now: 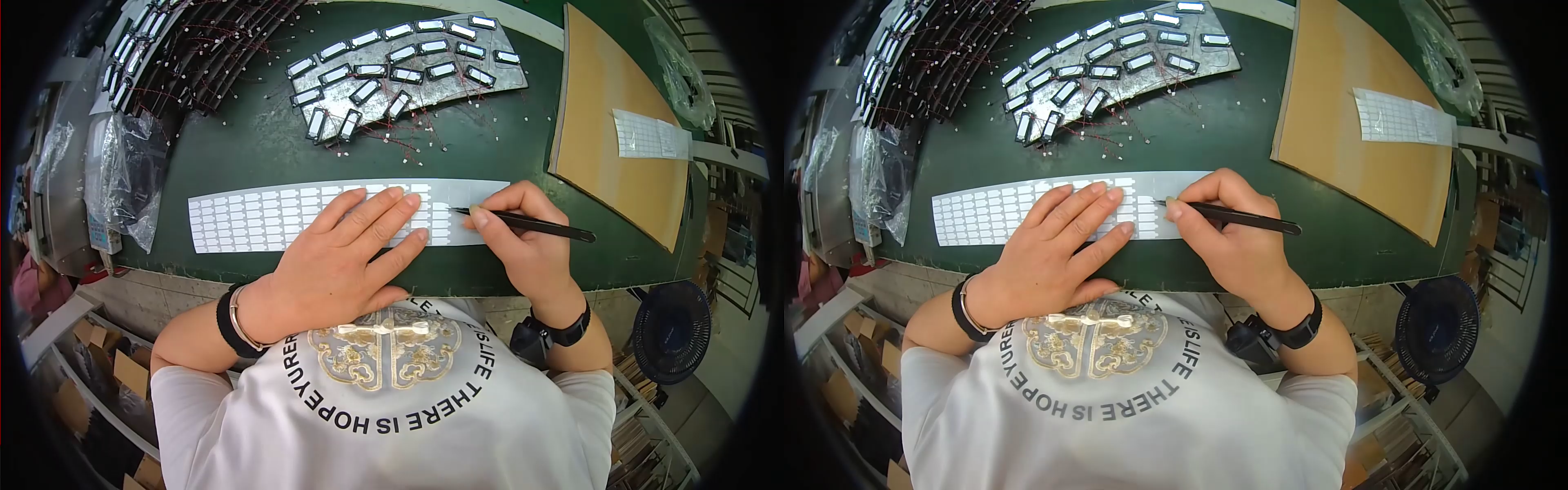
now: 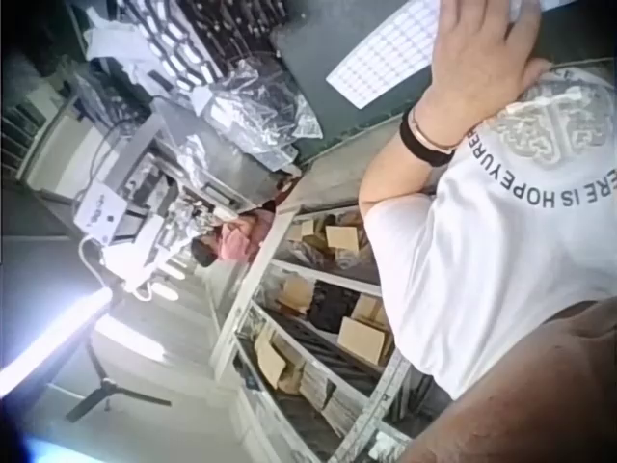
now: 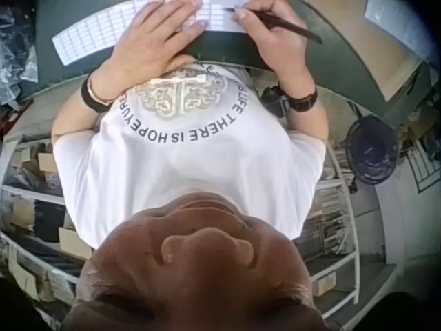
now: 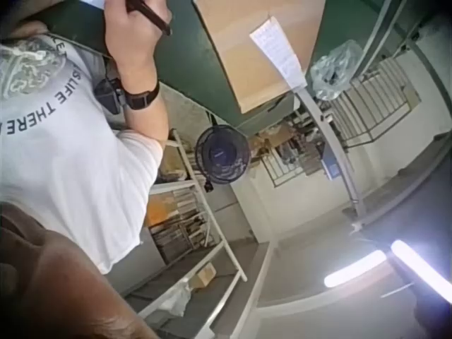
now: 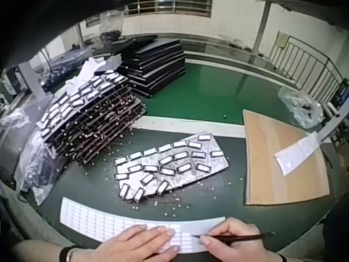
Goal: The person uses tweezers to peel small white stickers from a sheet and applies them one by one to electronic components on a metal plate. After labeling several components, the person picks up the plate and moves it to a different workstation.
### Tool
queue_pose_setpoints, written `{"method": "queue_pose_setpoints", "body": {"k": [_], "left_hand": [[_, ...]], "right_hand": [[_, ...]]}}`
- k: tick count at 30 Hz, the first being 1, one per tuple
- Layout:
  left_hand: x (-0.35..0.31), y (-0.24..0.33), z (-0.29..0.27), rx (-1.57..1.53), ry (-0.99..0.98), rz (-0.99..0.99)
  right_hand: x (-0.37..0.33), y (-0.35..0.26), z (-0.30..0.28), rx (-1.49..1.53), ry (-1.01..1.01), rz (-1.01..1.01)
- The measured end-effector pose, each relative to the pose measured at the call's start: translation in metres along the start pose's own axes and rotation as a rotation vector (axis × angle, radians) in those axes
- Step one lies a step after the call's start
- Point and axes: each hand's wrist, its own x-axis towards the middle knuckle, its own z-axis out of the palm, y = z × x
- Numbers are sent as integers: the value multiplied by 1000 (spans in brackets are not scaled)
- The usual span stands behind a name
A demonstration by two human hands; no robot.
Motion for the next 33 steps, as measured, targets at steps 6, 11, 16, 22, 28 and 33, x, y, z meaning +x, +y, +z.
{"method": "queue_pose_setpoints", "body": {"k": [6, 11, 16, 22, 28, 33], "left_hand": [[1, -2, -3, -4, 3, 8], [3, 1, -11, -19, -4, 6], [11, -6, -34, -134, 106, 56], [41, -33, -91, -58, 329, 35], [99, -76, -102, -64, 431, -66], [146, -97, -88, -24, 342, -111]], "right_hand": [[-10, 7, -10, -207, -122, -516], [-10, -12, -29, -39, -143, -633], [22, -25, -58, 363, 143, -307], [73, -44, -86, 419, 155, -292], [109, -53, -72, 422, 214, -282], [129, -46, -64, 433, 193, -273]]}}
